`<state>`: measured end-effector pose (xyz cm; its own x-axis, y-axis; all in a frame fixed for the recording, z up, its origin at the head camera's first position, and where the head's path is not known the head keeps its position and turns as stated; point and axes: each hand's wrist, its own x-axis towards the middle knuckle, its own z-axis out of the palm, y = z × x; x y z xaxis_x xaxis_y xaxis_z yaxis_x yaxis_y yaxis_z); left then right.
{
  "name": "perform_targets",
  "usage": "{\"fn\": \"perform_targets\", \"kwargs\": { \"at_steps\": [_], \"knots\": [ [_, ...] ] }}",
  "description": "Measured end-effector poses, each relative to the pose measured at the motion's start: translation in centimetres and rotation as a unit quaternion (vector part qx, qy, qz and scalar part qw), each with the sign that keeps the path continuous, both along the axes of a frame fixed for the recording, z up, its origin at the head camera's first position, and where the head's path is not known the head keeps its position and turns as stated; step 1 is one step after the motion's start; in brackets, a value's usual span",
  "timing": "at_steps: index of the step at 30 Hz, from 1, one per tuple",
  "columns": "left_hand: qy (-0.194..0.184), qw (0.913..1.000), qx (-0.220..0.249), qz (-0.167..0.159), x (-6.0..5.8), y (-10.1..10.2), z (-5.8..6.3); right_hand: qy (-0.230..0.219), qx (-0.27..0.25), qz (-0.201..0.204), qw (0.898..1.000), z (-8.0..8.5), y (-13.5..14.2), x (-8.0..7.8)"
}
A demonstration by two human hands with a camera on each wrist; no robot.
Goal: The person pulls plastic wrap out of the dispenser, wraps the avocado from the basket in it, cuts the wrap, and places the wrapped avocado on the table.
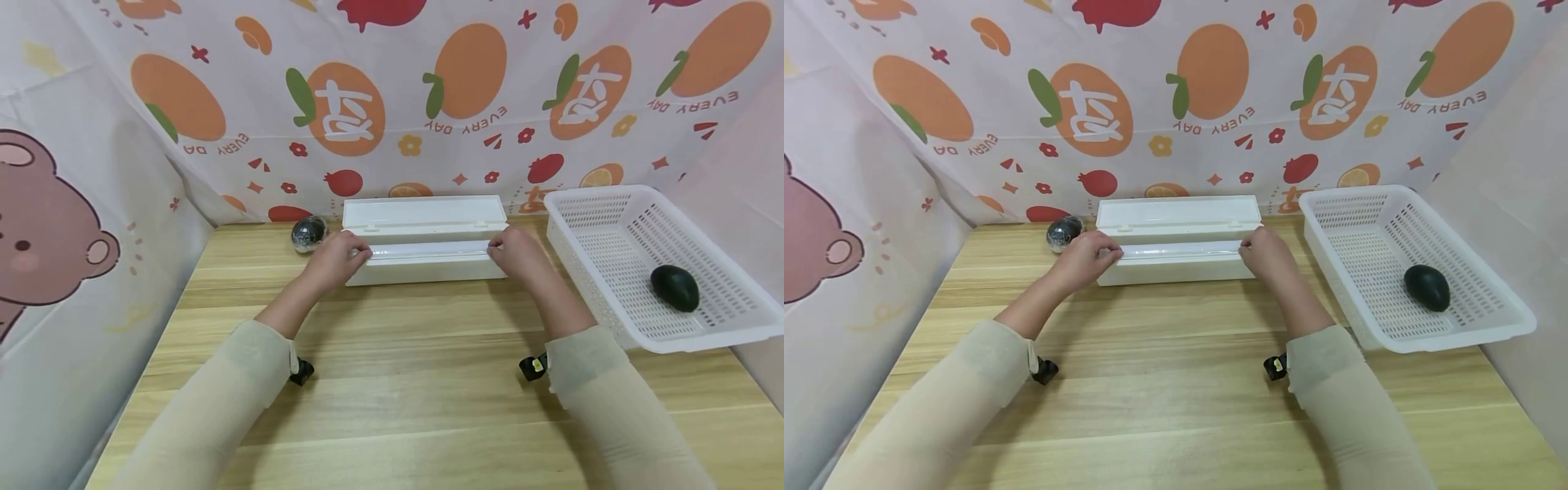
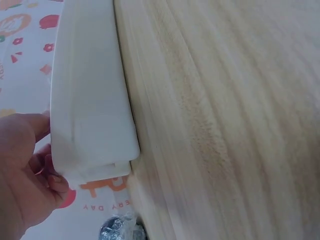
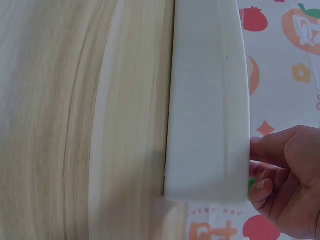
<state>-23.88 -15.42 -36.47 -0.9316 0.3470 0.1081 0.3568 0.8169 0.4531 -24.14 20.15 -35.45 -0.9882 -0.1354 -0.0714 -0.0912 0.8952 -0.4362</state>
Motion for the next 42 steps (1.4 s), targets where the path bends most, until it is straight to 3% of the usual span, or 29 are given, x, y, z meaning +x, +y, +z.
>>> {"fn": "perform_targets", "kwargs": {
  "at_steps": [6,15,23,31,42],
  "knots": [
    [-0.004,0.9998,0.010,0.016,0.0,-0.2,0.1,0.016,-0.018,0.004,1.000,-0.1,0.7,0.0],
    [0.011,0.9980,0.056,0.028,0.0,-1.3,-0.3,-0.005,-0.024,0.006,1.000,0.0,1.4,0.0],
    [0.016,0.9933,0.096,0.063,0.5,-1.5,-0.8,0.022,-0.006,0.023,0.999,-0.1,1.7,-0.4],
    [0.024,0.9877,0.119,0.098,0.7,-1.1,-0.9,0.028,-0.017,0.005,0.999,0.1,1.4,-0.4],
    [-0.011,0.9876,0.126,0.093,1.0,-1.4,-0.7,0.019,-0.021,0.002,1.000,0.7,1.1,-0.9]
  ]
}}
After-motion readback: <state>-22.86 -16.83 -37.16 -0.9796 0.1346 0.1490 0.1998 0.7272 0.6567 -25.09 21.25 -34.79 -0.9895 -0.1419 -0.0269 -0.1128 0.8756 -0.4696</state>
